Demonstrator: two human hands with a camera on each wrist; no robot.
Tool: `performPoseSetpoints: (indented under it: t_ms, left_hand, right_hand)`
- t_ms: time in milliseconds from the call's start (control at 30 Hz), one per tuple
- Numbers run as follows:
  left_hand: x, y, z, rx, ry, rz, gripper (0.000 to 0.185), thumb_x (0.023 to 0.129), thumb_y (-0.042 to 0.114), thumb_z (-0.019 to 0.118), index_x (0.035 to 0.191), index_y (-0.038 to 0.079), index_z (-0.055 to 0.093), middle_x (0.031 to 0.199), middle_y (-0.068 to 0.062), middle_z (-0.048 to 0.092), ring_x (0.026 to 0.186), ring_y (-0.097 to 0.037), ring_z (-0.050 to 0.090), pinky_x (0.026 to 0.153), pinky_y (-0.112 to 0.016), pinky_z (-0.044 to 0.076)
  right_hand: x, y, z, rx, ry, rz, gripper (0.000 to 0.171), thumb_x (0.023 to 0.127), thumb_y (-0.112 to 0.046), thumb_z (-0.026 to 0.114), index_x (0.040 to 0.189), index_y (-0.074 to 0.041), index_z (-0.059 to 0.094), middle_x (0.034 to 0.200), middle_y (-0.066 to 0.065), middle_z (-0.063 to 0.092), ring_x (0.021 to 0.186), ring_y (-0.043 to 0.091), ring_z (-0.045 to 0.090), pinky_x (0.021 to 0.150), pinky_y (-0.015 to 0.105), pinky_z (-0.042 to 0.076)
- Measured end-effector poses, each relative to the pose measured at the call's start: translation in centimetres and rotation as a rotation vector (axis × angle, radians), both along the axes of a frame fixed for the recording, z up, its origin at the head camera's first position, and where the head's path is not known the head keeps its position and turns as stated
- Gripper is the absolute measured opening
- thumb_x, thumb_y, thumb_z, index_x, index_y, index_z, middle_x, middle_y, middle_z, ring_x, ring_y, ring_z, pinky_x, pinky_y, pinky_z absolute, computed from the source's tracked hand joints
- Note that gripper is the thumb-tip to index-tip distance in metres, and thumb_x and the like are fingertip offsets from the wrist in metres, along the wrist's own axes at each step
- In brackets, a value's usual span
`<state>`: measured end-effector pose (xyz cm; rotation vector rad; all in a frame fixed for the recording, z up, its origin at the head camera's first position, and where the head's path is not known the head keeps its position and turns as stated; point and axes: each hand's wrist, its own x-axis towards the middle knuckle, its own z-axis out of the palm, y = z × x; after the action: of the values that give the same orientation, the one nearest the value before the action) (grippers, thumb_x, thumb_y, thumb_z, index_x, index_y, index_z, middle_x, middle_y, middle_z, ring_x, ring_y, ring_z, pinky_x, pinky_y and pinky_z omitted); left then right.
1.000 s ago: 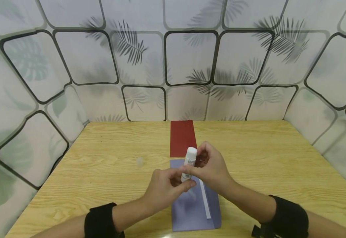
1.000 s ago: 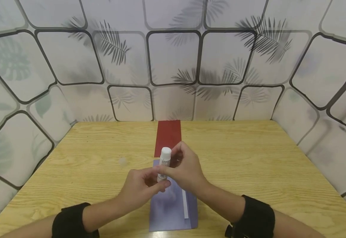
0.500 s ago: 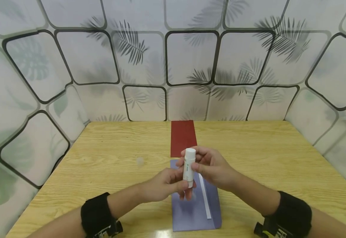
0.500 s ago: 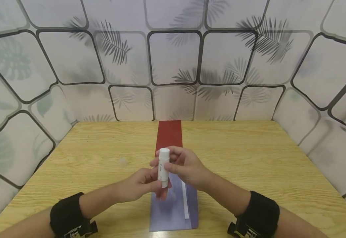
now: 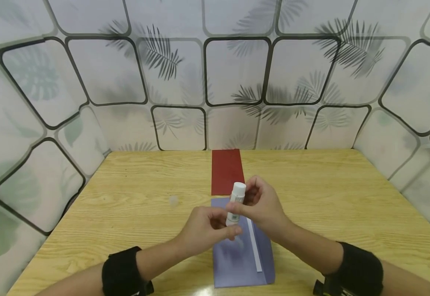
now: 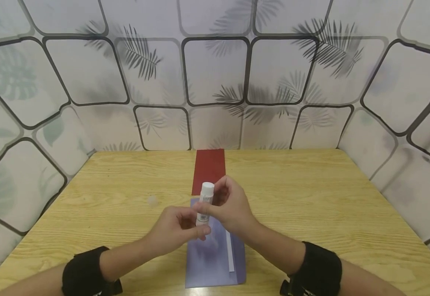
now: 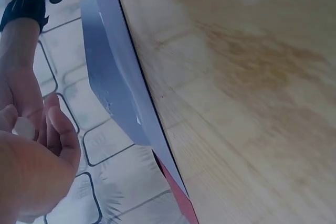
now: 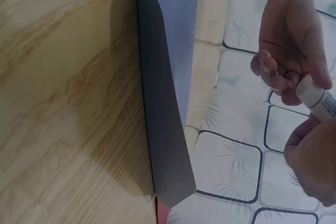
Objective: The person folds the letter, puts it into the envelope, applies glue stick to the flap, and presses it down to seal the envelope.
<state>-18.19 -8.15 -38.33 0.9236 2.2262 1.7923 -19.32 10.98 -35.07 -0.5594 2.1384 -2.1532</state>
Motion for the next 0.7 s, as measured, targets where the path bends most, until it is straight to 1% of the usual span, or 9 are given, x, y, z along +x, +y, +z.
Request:
performPoseSetpoints:
  t_ms: [67, 133, 200, 333, 433, 500, 567, 633, 700]
  left_hand:
    - [0.1, 0.1, 0.0, -0.003, 0.014, 0.004, 0.018, 0.09, 0.018, 0.075, 0.091, 0.0, 0.074, 0.075, -0.013, 0.074, 0.066, -0.029, 0.073, 0.058, -0.026, 0.057]
    - [0.0, 0.0, 0.0, 0.011, 0.007, -0.043, 0.018, 0.092, 0.017, 0.073, 0.092, -0.001, 0.073, 0.076, -0.016, 0.074, 0.068, -0.03, 0.073, 0.059, -0.03, 0.058]
    - [-0.3, -0.3, -0.1, 0.045, -0.025, -0.131, 0.019, 0.095, 0.014, 0.069, 0.096, -0.005, 0.07, 0.081, -0.022, 0.073, 0.071, -0.026, 0.073, 0.062, -0.034, 0.059]
    - [-1.1, -1.0, -0.5, 0.136, -0.125, -0.374, 0.029, 0.1, 0.013, 0.06, 0.109, -0.014, 0.062, 0.095, -0.037, 0.065, 0.084, -0.012, 0.071, 0.07, -0.034, 0.059]
    - [-1.6, -1.5, -0.5, 0.121, -0.178, -0.486, 0.035, 0.103, 0.016, 0.057, 0.116, -0.016, 0.057, 0.102, -0.04, 0.062, 0.092, -0.009, 0.069, 0.076, -0.032, 0.058]
    - [-2.0, -1.8, -0.2, 0.023, -0.157, -0.479, 0.036, 0.101, 0.017, 0.06, 0.12, -0.013, 0.057, 0.107, -0.034, 0.065, 0.095, -0.009, 0.068, 0.08, -0.032, 0.058]
    - [-2.5, -2.4, 0.4, -0.124, -0.056, -0.407, 0.041, 0.096, 0.019, 0.068, 0.127, -0.006, 0.057, 0.11, -0.024, 0.068, 0.097, -0.01, 0.068, 0.081, -0.032, 0.058]
    - [-3.3, -3.3, 1.2, -0.312, 0.1, -0.286, 0.049, 0.09, 0.022, 0.076, 0.131, 0.001, 0.058, 0.114, -0.014, 0.07, 0.1, -0.012, 0.067, 0.083, -0.032, 0.057]
    - [-4.3, -4.6, 1.8, -0.518, 0.284, -0.135, 0.054, 0.085, 0.029, 0.081, 0.13, 0.006, 0.061, 0.116, -0.008, 0.069, 0.103, -0.017, 0.067, 0.085, -0.035, 0.057]
  right_hand:
    - [0.0, 0.0, 0.0, 0.015, 0.011, 0.004, 0.041, 0.078, -0.005, 0.084, 0.097, -0.004, 0.047, 0.09, -0.002, 0.068, 0.08, 0.012, 0.067, 0.074, 0.024, 0.056]
    - [0.0, 0.2, -0.1, -0.001, 0.036, 0.052, 0.036, 0.081, -0.004, 0.081, 0.099, -0.003, 0.049, 0.093, -0.001, 0.07, 0.084, 0.012, 0.069, 0.077, 0.024, 0.057]
    - [-0.2, 0.5, -0.2, -0.037, 0.08, 0.145, 0.029, 0.087, -0.004, 0.076, 0.103, -0.001, 0.053, 0.098, -0.001, 0.072, 0.09, 0.013, 0.07, 0.08, 0.024, 0.057]
    - [-0.6, 0.8, -0.4, -0.127, 0.122, 0.387, 0.023, 0.096, -0.002, 0.063, 0.119, -0.003, 0.057, 0.11, 0.0, 0.072, 0.103, 0.013, 0.069, 0.088, 0.025, 0.056]
    - [-0.6, 0.8, -0.3, -0.158, 0.094, 0.499, 0.027, 0.099, -0.003, 0.058, 0.126, -0.008, 0.057, 0.116, 0.001, 0.071, 0.108, 0.013, 0.067, 0.092, 0.025, 0.054]
    - [-0.6, 0.9, -0.3, -0.16, 0.095, 0.528, 0.028, 0.1, -0.003, 0.057, 0.127, -0.008, 0.056, 0.117, 0.001, 0.07, 0.108, 0.014, 0.067, 0.092, 0.026, 0.054]
    - [-0.7, 0.9, -0.3, -0.155, 0.099, 0.518, 0.028, 0.1, -0.003, 0.057, 0.127, -0.007, 0.056, 0.117, 0.001, 0.07, 0.107, 0.014, 0.068, 0.091, 0.027, 0.055]
    - [-0.8, 1.1, -0.3, -0.133, 0.123, 0.49, 0.027, 0.1, -0.003, 0.057, 0.128, -0.006, 0.056, 0.116, 0.001, 0.07, 0.105, 0.014, 0.069, 0.09, 0.028, 0.056]
    - [-0.9, 1.2, -0.3, -0.106, 0.132, 0.447, 0.027, 0.1, -0.005, 0.058, 0.127, -0.001, 0.056, 0.114, 0.0, 0.07, 0.102, 0.014, 0.069, 0.088, 0.028, 0.056]
